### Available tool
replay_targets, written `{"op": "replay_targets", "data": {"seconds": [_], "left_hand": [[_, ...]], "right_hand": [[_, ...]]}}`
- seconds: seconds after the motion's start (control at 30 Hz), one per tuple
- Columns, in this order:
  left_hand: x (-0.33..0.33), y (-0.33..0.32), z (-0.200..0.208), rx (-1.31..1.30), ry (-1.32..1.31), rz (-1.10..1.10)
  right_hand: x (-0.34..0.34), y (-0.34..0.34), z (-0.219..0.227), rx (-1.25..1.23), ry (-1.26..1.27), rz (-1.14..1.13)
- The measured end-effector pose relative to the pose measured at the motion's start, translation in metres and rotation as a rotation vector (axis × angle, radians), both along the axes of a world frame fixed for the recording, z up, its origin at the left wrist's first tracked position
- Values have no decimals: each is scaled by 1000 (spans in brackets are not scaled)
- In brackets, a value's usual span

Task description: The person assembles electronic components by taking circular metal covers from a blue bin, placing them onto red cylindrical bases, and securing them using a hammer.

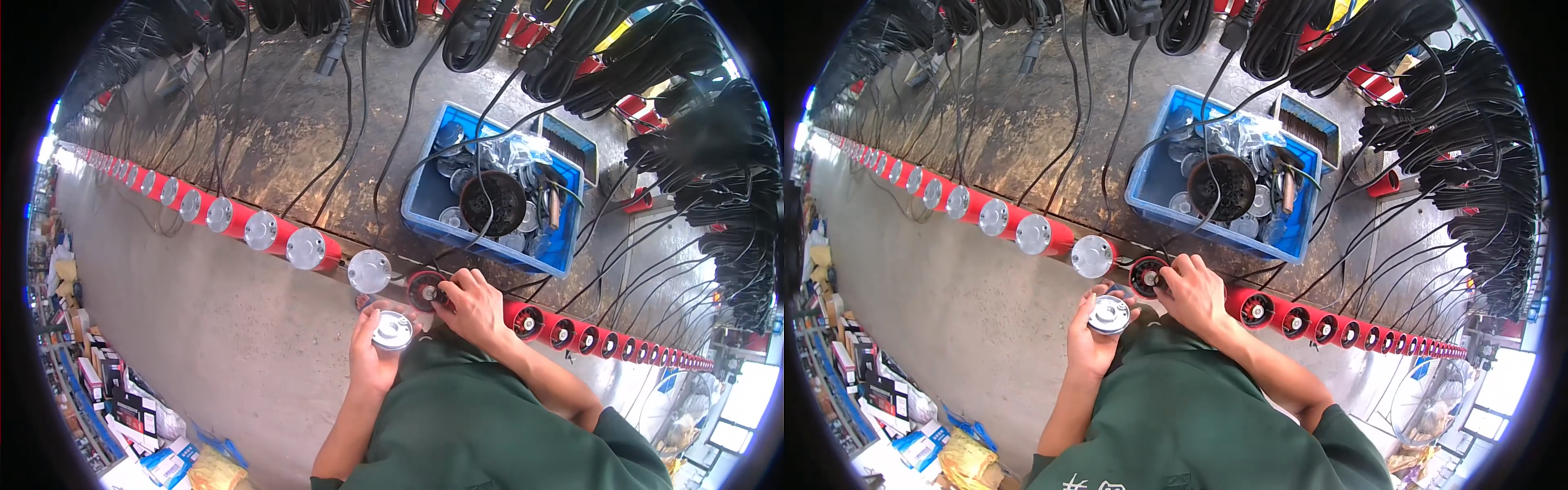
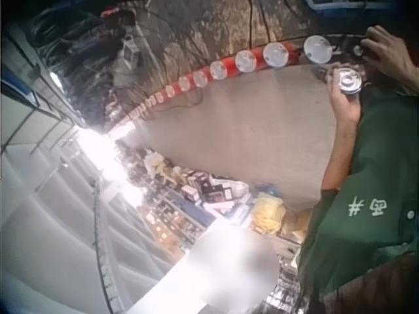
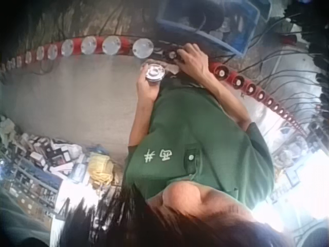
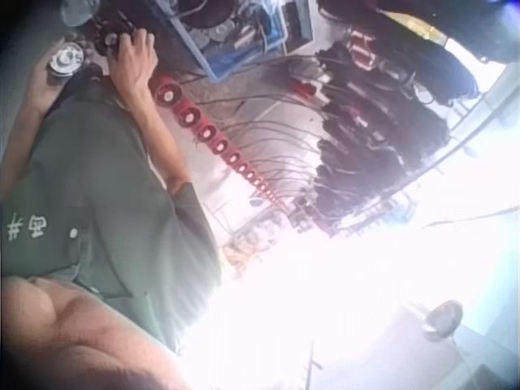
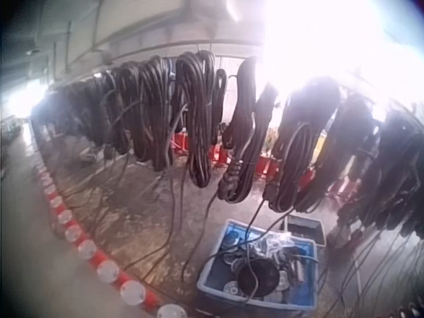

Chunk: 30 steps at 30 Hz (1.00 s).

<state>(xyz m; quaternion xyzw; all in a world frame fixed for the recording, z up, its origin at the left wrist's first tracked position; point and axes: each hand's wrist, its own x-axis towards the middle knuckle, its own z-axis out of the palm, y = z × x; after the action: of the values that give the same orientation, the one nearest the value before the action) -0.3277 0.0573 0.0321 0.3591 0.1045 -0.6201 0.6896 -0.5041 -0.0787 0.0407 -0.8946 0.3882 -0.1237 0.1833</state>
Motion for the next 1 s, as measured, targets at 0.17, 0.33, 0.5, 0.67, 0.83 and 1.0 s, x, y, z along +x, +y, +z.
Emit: {"op": "replay_targets", "data": {"seconds": [0.17,0.33,0.5,0.67,0.83,1.0], "left_hand": [[3,0,1,5,-21,24],[4,2,1,13,-20,40],[3,4,1,25,-25,48],[3,2,2,19,-22,51],[3,2,4,19,-30,46],[3,3,1,4,-37,41]], "right_hand": [[5,-2,-8,-58,-134,70],[8,-6,-9,-25,-92,110],[5,-9,-15,-26,-100,145],[12,-7,-3,30,-109,86],[11,-12,-9,-11,-138,143],[5,-14,-13,-36,-169,149]]}}
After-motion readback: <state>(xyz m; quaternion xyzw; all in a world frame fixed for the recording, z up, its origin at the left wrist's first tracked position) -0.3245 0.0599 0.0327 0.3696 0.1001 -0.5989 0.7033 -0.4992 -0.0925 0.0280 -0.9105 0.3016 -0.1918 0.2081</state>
